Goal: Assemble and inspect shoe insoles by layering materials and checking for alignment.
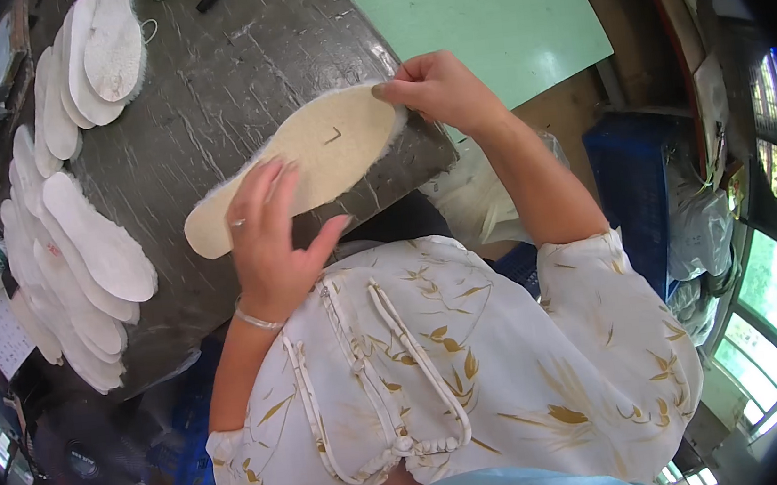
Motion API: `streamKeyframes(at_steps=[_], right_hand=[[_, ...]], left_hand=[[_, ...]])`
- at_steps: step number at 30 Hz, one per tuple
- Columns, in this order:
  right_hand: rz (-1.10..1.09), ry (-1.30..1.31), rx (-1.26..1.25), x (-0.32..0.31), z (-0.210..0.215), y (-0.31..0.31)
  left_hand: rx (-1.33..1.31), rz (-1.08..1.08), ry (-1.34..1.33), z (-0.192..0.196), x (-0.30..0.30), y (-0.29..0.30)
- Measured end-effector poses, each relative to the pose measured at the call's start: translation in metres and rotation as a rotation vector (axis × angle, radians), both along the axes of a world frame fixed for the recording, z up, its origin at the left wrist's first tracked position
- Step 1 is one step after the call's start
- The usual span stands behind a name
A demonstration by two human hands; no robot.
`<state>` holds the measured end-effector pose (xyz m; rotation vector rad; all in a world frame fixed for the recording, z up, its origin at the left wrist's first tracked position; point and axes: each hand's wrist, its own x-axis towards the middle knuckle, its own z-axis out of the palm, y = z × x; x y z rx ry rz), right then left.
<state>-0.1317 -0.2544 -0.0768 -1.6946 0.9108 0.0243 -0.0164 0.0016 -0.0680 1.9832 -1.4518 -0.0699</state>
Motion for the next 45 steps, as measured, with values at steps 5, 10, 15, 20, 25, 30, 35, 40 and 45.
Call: streamKeyframes(at_steps=[5, 10, 15, 20, 25, 30, 35, 40, 45], right_hand=[[0.031, -0.124, -0.012, 0.009, 0.013, 0.005], [0.051, -0.194, 0.020, 0.013, 0.033, 0.012], [0.157, -0.554, -0.103, 0.023, 0.057, 0.030], [0.174, -1.003, -0.408, 0.024, 0.085, 0.047], [0.447, -1.101, -0.390, 0.033, 0.102, 0.063], [0.602, -1.093, -0.455, 0.040, 0.109, 0.065], [0.618, -1.177, -0.590, 0.039, 0.115, 0.072], [0.682, -1.203, -0.702, 0.035, 0.117, 0.072], [0.718, -1.146, -0.783, 0.030, 0.124, 0.081]], left_hand=[[0.076, -0.133, -0.151, -0.003, -0.025, -0.052], [0.009, -0.009, -0.269, -0.014, -0.028, -0.045], [-0.200, 0.113, -0.223, 0.010, -0.008, -0.026], [-0.376, 0.201, -0.125, 0.043, 0.004, 0.000], [-0.419, 0.211, 0.032, 0.066, 0.004, 0.021], [-0.492, 0.145, 0.053, 0.072, 0.008, 0.030], [-0.500, 0.144, -0.037, 0.071, 0.011, 0.032], [-0.538, 0.103, -0.190, 0.074, 0.015, 0.032], [-0.489, 0.137, -0.285, 0.083, 0.016, 0.035]])
